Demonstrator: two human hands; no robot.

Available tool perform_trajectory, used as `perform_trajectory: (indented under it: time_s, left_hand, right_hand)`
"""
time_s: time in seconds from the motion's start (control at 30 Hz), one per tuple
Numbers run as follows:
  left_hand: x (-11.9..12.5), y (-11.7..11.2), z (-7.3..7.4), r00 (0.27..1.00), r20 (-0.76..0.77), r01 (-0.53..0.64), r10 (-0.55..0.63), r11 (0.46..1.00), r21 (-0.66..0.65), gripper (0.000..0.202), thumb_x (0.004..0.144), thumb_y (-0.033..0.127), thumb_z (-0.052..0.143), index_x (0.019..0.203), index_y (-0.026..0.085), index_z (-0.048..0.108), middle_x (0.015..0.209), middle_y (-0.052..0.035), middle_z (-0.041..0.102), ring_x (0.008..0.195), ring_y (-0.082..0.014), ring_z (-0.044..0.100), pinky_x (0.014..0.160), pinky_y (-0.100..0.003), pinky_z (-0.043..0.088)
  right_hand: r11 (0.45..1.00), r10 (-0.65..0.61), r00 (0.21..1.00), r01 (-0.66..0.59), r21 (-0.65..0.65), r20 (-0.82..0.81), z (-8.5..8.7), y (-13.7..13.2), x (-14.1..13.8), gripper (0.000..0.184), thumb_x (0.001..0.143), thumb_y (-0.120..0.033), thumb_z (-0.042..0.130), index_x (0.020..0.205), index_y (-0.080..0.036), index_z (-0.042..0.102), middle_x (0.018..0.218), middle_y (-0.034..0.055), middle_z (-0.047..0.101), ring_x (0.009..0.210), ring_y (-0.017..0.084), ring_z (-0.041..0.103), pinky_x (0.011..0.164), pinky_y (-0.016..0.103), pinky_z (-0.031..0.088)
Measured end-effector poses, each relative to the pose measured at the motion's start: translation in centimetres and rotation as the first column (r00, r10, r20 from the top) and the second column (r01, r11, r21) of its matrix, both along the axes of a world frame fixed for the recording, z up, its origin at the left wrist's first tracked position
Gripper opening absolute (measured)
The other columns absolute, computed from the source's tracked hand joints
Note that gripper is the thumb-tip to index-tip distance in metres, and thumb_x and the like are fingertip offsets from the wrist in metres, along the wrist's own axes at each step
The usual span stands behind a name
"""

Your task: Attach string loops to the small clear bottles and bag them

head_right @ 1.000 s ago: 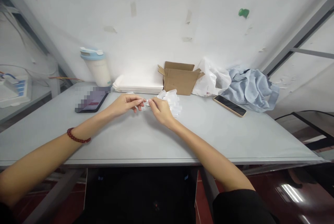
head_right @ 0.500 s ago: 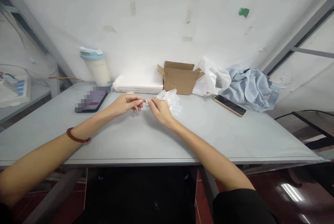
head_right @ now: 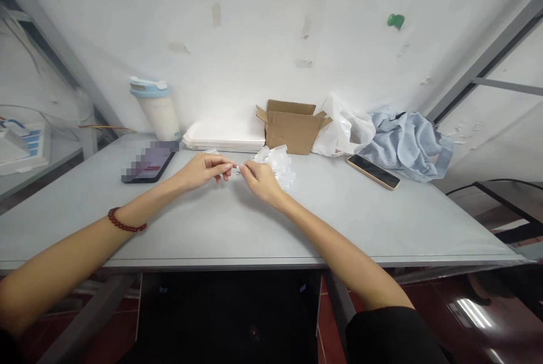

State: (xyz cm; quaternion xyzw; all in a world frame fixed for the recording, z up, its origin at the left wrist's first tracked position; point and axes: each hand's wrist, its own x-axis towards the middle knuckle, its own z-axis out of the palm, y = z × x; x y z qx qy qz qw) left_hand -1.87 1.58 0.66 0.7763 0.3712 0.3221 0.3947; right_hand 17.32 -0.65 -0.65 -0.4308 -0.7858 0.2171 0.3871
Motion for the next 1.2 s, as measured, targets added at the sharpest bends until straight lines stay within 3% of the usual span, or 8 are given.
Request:
perform_trajectory:
  time_s: [0.13,0.23,0.6,0.97,1.2]
  left_hand:
    - [0.1,-0.4,0.2,0.983,-0.173,-0.005,0.065,0.946,0.324,0.025,0.085,0.031,0.050,0.086,0.017,0.070,0.077,-0.0041,0.068,0.071,-0.0157,0.058,0.063,-0.026,0.044]
    - [0.2,-0.7,0.2,0.973,-0.223,0.034,0.064,0.911,0.411,0.024,0.084,0.030,0.049,0.084,0.018,0.070,0.079,-0.0046,0.070,0.073,-0.0169,0.058,0.066,-0.028,0.043]
    - [0.5,-1.4,0.0,0.972,-0.236,0.104,-0.013,0.920,0.377,0.024,0.085,0.024,0.048,0.086,0.016,0.071,0.084,-0.0069,0.070,0.080,-0.0184,0.059,0.073,-0.029,0.044]
    - [1.1,-1.9,-0.2,0.967,-0.254,0.102,-0.002,0.919,0.381,0.024,0.084,0.023,0.046,0.081,0.017,0.069,0.080,-0.0051,0.069,0.077,-0.0180,0.058,0.073,-0.030,0.042]
    - [0.5,-0.9,0.1,0.957,-0.288,0.068,0.031,0.943,0.327,0.024,0.083,0.031,0.050,0.088,0.019,0.070,0.085,-0.0035,0.071,0.079,-0.0182,0.060,0.069,-0.028,0.043]
  right_hand:
    - [1.000,-0.004,0.997,0.004,0.007,0.075,0.0,0.1,0.1,0.030,0.086,-0.032,0.040,0.062,-0.017,0.048,0.054,-0.0026,0.044,0.052,0.009,0.038,0.054,0.024,0.028]
    - [1.000,0.000,0.994,-0.001,0.016,0.113,0.0,0.0,0.1,0.029,0.084,-0.030,0.040,0.060,-0.017,0.049,0.053,-0.0022,0.045,0.051,0.009,0.037,0.053,0.024,0.028]
    - [0.999,0.033,0.995,-0.036,0.037,0.095,-0.2,-0.4,0.2,0.022,0.077,-0.026,0.045,0.061,-0.014,0.056,0.051,-0.0017,0.047,0.048,0.008,0.036,0.051,0.022,0.028]
    - [0.991,0.005,0.981,-0.030,0.128,0.193,-0.9,-0.3,0.3,0.022,0.079,-0.027,0.047,0.064,-0.015,0.057,0.052,-0.0001,0.052,0.047,0.009,0.039,0.052,0.023,0.029]
    - [0.986,-0.017,0.968,-0.026,0.165,0.251,-0.6,0.3,0.5,0.023,0.084,-0.032,0.046,0.076,-0.015,0.060,0.058,0.0024,0.057,0.050,0.012,0.045,0.053,0.024,0.029]
